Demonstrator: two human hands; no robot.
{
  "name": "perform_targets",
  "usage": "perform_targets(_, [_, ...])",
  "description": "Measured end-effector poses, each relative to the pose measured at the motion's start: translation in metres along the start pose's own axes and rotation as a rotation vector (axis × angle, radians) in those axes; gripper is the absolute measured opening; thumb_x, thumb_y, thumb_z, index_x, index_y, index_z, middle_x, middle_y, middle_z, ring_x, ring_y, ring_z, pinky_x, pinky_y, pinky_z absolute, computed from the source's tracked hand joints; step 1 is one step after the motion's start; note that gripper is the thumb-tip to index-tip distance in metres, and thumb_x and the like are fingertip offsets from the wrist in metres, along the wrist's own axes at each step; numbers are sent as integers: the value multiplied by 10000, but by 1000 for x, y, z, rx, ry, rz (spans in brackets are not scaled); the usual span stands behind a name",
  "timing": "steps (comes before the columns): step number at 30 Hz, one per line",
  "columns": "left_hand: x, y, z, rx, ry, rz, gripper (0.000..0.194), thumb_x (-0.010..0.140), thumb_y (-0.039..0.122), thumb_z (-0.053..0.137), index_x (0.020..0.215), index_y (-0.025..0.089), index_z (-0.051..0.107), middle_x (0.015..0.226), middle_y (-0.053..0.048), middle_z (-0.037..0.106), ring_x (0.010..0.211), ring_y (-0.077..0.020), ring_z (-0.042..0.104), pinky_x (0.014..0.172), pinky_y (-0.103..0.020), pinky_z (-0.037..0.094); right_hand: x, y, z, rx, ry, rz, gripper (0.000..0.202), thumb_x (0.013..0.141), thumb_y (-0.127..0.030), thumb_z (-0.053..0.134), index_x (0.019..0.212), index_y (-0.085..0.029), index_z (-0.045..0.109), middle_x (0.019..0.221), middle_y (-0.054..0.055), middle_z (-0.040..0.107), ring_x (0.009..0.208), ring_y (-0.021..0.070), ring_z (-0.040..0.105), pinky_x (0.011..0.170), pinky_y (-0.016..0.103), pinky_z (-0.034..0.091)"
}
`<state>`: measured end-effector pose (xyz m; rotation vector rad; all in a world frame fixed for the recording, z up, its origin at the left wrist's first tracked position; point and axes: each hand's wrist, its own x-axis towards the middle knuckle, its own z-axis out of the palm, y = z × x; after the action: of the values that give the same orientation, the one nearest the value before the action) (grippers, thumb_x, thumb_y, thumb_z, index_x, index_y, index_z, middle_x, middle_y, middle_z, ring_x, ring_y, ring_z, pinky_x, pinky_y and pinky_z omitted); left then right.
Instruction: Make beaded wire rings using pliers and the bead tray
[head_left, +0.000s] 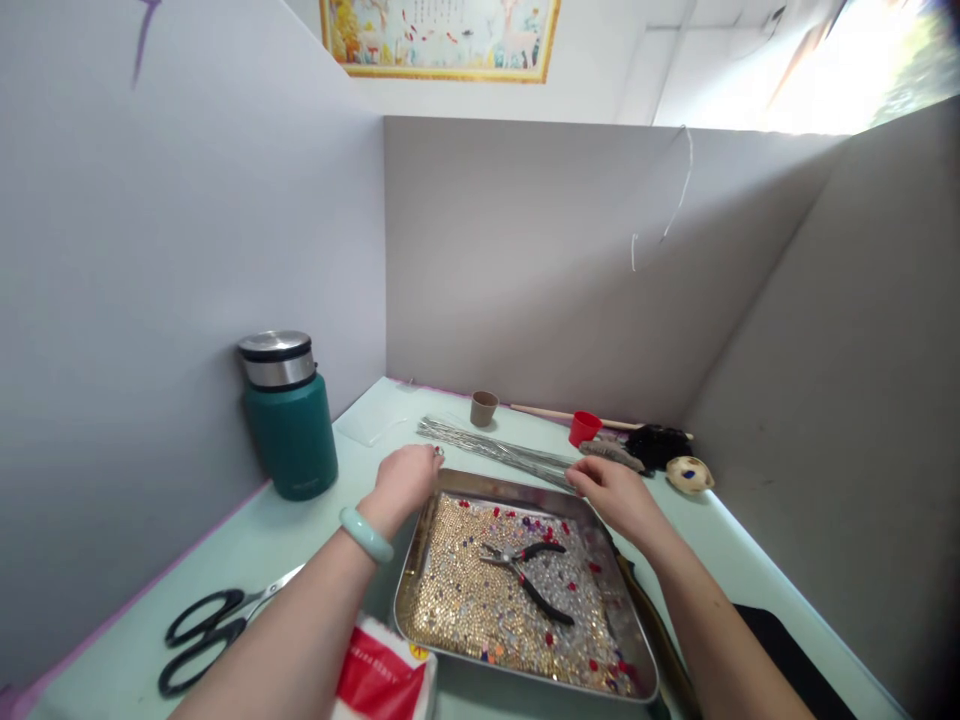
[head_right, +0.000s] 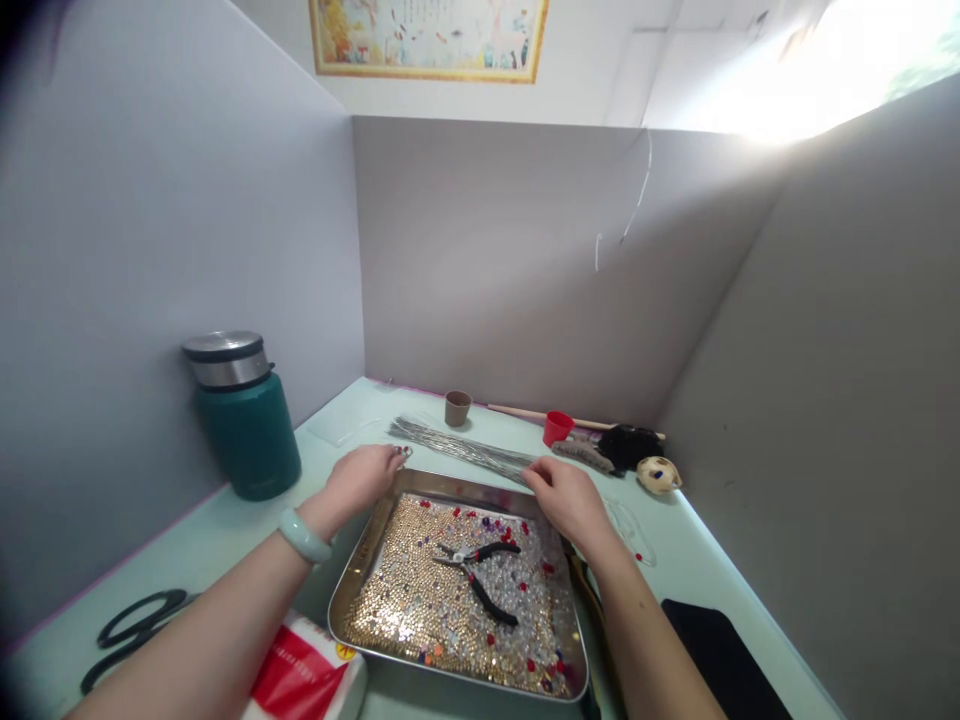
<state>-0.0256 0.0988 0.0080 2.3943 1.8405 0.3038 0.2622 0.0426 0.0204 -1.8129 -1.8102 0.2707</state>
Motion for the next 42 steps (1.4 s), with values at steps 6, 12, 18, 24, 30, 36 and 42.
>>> perform_targets(6, [3, 7, 9, -49, -35, 181, 208, 797, 178, 503, 873, 185, 697, 893, -132, 702, 878, -258, 635, 791, -336, 437, 14, 6, 8, -183, -97, 14, 253, 886, -311, 472, 753, -169, 635, 733, 14, 660, 725, 189, 613, 629, 280, 423])
perform_targets(12, [3, 6, 0, -54, -55, 219, 213, 734, 81, 515, 786, 154, 708, 820, -168, 696, 823, -292, 638, 752, -369, 442, 55, 0, 32, -369, -269, 65, 262, 907, -311, 545, 1120, -162, 573, 1124, 67, 599, 927, 194, 612, 791, 388, 518])
perform_targets(18, [-2, 11, -1, -63, -49, 151, 250, 689, 1, 526, 865, 103, 671, 845, -206, 676, 824, -296, 636, 735, -372, 447, 82, -4, 61, -516, -354, 139, 279, 908, -298, 544, 1159, -175, 554, 1173, 79, 577, 970, 204, 601, 815, 403, 512])
perform_targets(24, [5, 18, 4, -88, 6, 52, 252, 748, 26, 463, 876, 113, 662, 854, -168, 679, 832, -259, 628, 738, -346, 439, 94, -1, 61, -547, -341, 125, 276, 908, -297, 545, 1156, -178, 557, 1177, 79, 576, 974, 204, 599, 817, 402, 511])
perform_targets(30, [3, 23, 6, -161, 144, 63, 252, 826, 109, 418, 888, 151, 658, 947, -138, 642, 934, -265, 571, 806, -378, 417, 98, -2, 42, -461, -262, 112, 259, 910, -297, 540, 1142, -185, 568, 1182, 76, 576, 980, 203, 595, 826, 400, 506])
perform_targets(36, [-4, 25, 5, -337, 215, 118, 212, 828, 172, 468, 827, 169, 680, 956, -123, 633, 1024, -265, 503, 900, -381, 376, 86, -6, 18, -213, -161, 160, 262, 908, -299, 543, 1139, -178, 567, 1170, 76, 581, 972, 202, 598, 821, 401, 508])
perform_targets(42, [-5, 30, -2, -682, 192, 99, 196, 800, 182, 502, 824, 168, 695, 906, -99, 663, 924, -247, 550, 895, -403, 379, 45, -27, -4, 283, -63, 141, 217, 897, -350, 510, 862, -145, 576, 833, 28, 638, 665, 132, 592, 593, 266, 480])
